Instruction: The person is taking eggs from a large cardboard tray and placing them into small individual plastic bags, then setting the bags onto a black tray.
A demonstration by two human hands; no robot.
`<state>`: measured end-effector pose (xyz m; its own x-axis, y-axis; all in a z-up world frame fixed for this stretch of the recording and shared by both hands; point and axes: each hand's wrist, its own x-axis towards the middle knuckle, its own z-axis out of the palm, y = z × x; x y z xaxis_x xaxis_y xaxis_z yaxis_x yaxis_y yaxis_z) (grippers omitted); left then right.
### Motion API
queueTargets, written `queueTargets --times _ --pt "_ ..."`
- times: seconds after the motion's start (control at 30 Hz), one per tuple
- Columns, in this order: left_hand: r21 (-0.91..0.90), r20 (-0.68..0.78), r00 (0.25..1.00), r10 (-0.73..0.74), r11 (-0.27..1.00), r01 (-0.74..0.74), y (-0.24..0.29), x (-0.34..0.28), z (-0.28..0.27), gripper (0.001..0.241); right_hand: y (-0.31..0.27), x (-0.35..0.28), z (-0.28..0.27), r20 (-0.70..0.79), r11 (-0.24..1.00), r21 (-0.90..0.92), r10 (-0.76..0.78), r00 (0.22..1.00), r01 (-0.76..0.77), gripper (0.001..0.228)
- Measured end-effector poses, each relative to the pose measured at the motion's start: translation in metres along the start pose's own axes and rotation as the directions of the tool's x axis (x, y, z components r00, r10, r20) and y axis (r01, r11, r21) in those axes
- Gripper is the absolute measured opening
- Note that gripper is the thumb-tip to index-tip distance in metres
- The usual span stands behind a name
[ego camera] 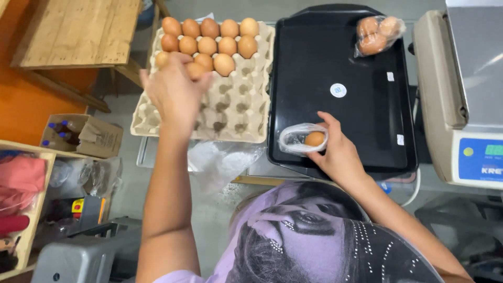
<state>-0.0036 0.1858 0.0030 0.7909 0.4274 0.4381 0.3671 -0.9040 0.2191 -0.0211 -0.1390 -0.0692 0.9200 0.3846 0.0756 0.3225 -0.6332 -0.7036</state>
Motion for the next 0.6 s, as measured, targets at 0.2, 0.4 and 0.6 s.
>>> queueTargets --times 0.2,0.4,0.6 --pt "-0.609 0.268 0.784 0.56 0.729 -0.312 0.108 -0.086 -0.001 0.052 -0.005 -0.002 0.002 -0.041 0.99 -0.137 0.038 0.998 -0.044 0.084" --pt "-0.591 0.497 0.515 0.698 0.707 -0.388 0.113 -0.091 0.017 0.061 -0.006 -0.004 0.0 -0.034 0.992 -0.124 -0.006 0.999 0.002 0.083" --pt "-0.512 0.575 0.442 0.688 0.724 -0.462 0.117 -0.092 0.029 0.079 -0.008 -0.005 -0.001 -0.015 0.981 -0.192 -0.046 0.999 0.042 0.083"
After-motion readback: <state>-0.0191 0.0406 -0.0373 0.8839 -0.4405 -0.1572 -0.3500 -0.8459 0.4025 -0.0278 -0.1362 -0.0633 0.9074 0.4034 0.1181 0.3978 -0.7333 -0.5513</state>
